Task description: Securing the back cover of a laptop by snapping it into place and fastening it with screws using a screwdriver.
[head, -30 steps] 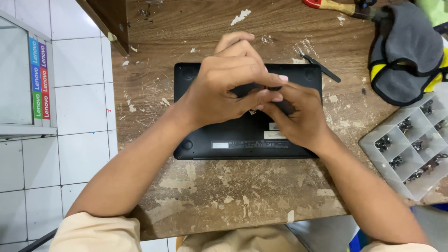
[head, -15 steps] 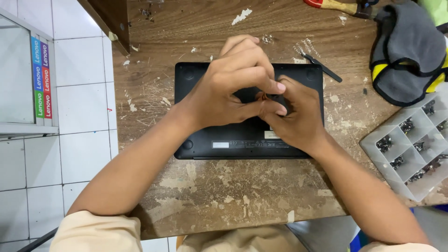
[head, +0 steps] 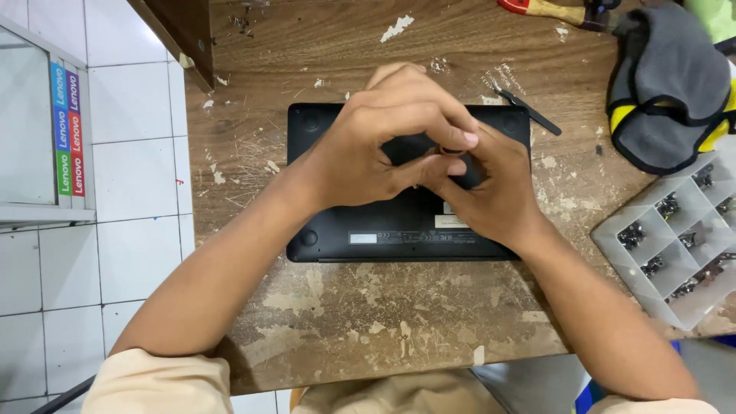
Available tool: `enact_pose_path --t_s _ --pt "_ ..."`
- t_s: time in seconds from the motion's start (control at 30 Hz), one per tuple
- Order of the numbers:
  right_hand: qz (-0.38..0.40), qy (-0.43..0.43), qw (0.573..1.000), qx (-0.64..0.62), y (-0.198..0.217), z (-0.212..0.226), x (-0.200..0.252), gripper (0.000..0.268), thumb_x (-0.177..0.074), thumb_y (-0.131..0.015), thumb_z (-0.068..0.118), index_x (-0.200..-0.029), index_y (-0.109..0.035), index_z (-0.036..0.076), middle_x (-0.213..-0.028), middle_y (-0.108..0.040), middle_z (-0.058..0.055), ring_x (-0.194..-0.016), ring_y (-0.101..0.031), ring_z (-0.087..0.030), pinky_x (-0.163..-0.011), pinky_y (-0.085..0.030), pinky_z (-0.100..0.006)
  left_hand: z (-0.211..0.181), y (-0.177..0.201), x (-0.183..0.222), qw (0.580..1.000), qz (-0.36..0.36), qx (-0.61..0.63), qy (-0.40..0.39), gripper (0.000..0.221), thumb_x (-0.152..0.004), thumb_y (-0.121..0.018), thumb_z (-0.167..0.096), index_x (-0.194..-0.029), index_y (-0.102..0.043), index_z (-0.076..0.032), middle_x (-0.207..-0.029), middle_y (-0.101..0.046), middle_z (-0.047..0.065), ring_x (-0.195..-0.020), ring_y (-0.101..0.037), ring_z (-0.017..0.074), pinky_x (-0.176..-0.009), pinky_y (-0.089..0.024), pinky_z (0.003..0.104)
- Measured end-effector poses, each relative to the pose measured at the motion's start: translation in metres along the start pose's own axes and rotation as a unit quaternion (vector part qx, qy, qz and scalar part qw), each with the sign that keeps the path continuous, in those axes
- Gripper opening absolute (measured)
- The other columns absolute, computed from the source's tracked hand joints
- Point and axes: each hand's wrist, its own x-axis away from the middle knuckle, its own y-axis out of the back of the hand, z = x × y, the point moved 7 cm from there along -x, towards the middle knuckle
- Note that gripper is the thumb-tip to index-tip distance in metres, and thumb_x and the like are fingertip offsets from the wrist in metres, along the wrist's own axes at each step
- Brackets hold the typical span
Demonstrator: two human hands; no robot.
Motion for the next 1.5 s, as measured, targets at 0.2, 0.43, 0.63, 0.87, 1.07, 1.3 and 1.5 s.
enact_pose_path --t_s 0.2,0.43,0.63,0.87,1.07,1.3,1.5 --pt "0.083 0.048 0.993 -0.068 -0.007 0.005 0.005 0.037 -0.107 -0.072 -0.004 -0.143 -0.063 -0.008 -0.116 -0.078 -0.018 -0.114 -0.08 -0.032 -0.093 -0.062 -0.036 -0.008 0.005 -0.004 0.999 -0.025 -0.026 0.004 0.007 -0.108 -0.08 -0.016 -0.107 -0.08 -0.009 -0.09 -0.062 0.003 -0.089 -0.056 0.0254 -0.094 -0.039 0.04" --pt "-0.017 0.064 0.998 0.008 -0.005 0.015 0.002 0.018 -0.103 -0.078 0.002 -0.097 -0.061 0.001 -0.089 -0.06 -0.011 -0.079 -0.059 -0.023 -0.071 -0.043 -0.036 -0.01 0.002 -0.006 1.0 -0.002 -0.004 -0.02 0.013 -0.108 -0.079 -0.02 -0.109 -0.075 -0.007 -0.097 -0.067 0.005 -0.091 -0.063 0.026 -0.102 -0.04 0.043" --pt "0.042 0.052 0.997 -0.047 0.0 0.01 0.002 0.005 -0.107 -0.074 -0.002 -0.109 -0.07 -0.004 -0.104 -0.068 -0.016 -0.095 -0.067 -0.027 -0.083 -0.051 -0.036 -0.008 0.003 -0.004 1.0 0.002 -0.03 -0.005 0.005 -0.112 -0.073 -0.012 -0.113 -0.075 -0.007 -0.091 -0.066 0.004 -0.087 -0.062 0.0264 -0.106 -0.042 0.045" --pt "-0.031 0.053 0.998 0.017 -0.001 0.01 0.002 0.014 -0.107 -0.075 0.0 -0.099 -0.063 0.002 -0.087 -0.057 -0.009 -0.078 -0.055 -0.022 -0.071 -0.039 -0.036 -0.008 0.002 -0.005 0.999 -0.006 -0.026 -0.029 0.007 -0.113 -0.072 -0.01 -0.118 -0.073 -0.007 -0.111 -0.069 0.009 -0.101 -0.069 0.0285 -0.107 -0.042 0.047" --pt "0.039 0.032 0.998 -0.045 0.004 0.013 -0.001 0.012 -0.109 -0.073 0.004 -0.117 -0.074 -0.005 -0.11 -0.077 -0.014 -0.099 -0.075 -0.024 -0.085 -0.057 -0.034 -0.01 0.004 -0.006 0.999 -0.004 -0.033 -0.017 0.005 -0.112 -0.075 -0.007 -0.117 -0.075 -0.008 -0.111 -0.067 0.008 -0.102 -0.065 0.0279 -0.102 -0.04 0.045" --pt "-0.017 0.055 0.998 -0.013 0.005 0.014 -0.001 0.009 -0.109 -0.072 0.005 -0.103 -0.067 0.0 -0.092 -0.066 -0.01 -0.08 -0.064 -0.021 -0.071 -0.045 -0.033 -0.007 0.002 -0.005 0.999 -0.004 -0.029 -0.027 0.012 -0.111 -0.076 -0.004 -0.122 -0.075 -0.008 -0.112 -0.068 0.007 -0.101 -0.066 0.0273 -0.103 -0.042 0.045" --pt "0.051 0.054 0.995 -0.063 0.0 0.015 -0.002 0.012 -0.107 -0.072 0.004 -0.111 -0.075 -0.007 -0.11 -0.08 -0.017 -0.101 -0.079 -0.028 -0.085 -0.062 -0.036 -0.01 0.002 -0.004 0.999 -0.003 -0.037 -0.03 0.008 -0.11 -0.074 -0.007 -0.117 -0.077 -0.007 -0.098 -0.071 0.005 -0.096 -0.067 0.0292 -0.11 -0.044 0.05"
